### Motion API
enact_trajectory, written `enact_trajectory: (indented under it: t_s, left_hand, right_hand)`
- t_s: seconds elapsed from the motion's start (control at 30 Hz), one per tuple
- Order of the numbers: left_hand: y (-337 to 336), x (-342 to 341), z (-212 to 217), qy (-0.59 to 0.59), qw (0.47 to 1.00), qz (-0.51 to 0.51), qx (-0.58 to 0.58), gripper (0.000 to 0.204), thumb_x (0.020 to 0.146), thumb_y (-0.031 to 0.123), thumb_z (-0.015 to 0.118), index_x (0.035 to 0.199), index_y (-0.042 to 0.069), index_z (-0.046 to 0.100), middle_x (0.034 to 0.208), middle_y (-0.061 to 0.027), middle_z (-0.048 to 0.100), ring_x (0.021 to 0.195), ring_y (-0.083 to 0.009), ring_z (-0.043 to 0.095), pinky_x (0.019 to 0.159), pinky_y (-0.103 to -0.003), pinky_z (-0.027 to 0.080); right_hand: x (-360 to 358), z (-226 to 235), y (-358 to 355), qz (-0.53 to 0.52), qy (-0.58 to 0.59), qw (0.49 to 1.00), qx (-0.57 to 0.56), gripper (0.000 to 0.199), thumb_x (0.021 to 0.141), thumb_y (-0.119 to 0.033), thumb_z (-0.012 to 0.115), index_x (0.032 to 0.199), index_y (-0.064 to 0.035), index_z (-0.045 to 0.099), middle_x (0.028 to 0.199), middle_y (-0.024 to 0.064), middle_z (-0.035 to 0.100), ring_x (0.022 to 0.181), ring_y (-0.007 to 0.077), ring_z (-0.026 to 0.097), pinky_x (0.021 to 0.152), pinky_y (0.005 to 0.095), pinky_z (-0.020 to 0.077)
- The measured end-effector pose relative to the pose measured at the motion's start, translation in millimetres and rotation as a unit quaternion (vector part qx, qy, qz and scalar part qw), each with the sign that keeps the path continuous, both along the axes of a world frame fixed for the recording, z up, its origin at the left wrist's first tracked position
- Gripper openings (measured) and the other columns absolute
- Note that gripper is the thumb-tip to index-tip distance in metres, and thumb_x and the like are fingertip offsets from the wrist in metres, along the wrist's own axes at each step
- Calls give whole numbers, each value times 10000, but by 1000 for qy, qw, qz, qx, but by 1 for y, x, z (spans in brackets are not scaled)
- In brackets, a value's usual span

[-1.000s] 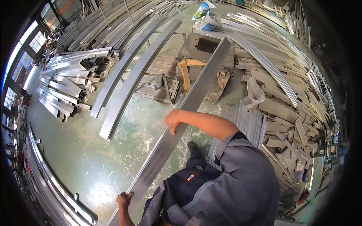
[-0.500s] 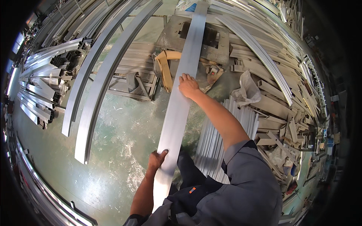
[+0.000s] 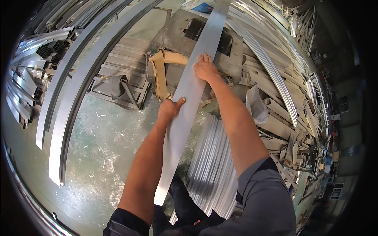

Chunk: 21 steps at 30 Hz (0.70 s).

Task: The person repeatedly picks up long, flat metal sheets from a pile on the floor, lifts them, and places them back down in a different spot. The person handles the sheets one at a time, moving them within a cluttered workshop area.

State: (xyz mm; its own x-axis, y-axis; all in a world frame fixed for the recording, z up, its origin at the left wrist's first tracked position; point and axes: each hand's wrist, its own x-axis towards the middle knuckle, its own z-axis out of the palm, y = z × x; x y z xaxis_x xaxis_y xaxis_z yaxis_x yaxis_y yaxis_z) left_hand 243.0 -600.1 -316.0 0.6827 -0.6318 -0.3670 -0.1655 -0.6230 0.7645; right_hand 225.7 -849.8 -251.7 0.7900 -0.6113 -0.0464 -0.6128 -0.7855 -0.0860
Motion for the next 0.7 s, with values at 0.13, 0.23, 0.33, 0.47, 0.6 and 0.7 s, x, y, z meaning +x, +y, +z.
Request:
enact_trajectory:
  t_s: [0.13,0.23,0.33,0.47,0.6,0.7]
  left_hand:
    - [24,-8,-14,4,1000,-8,19,937,805,781,599,962,-139,691,974,-336,685,1014,-457,671,853,-490,531]
    - [76,-36,-28,-1,1000,-6,30,941,811,787,583,935,-141,688,951,-355,674,1000,-478,664,848,-501,526]
    - [143,-77,-44,-23,999,1,40,939,818,793,567,846,-139,679,864,-366,660,925,-506,665,802,-514,528]
    - [251,-125,-59,4,999,-12,52,945,806,795,583,826,-145,675,841,-382,644,910,-509,660,781,-517,528]
    - [389,-177,-75,90,993,21,80,951,781,795,617,841,-153,678,852,-383,651,924,-489,679,780,-505,531]
    - [490,-223,-75,115,988,7,101,899,772,769,656,860,-125,692,839,-345,674,894,-466,692,773,-484,529]
  right_hand:
    - [-8,-7,29,5,21,1000,-20,677,1001,-387,424,1552,-26,267,1631,174,208,1511,333,186,1211,426,280]
    - [-30,-13,81,11,36,999,-18,691,993,-385,441,1543,-1,276,1607,191,254,1493,340,225,1191,429,314]
    - [-63,-18,138,52,61,996,-35,710,984,-400,463,1521,36,307,1578,243,281,1463,384,261,1164,439,352]
    - [-118,-36,233,113,76,989,-64,753,962,-447,516,1454,106,382,1508,311,346,1366,423,360,1068,425,459]
    - [-174,-50,356,192,87,973,-92,784,933,-474,571,1407,135,432,1447,346,394,1295,427,414,962,397,537]
    - [-224,-60,452,214,89,968,-95,820,896,-501,615,1387,136,458,1410,353,430,1264,441,433,919,372,558]
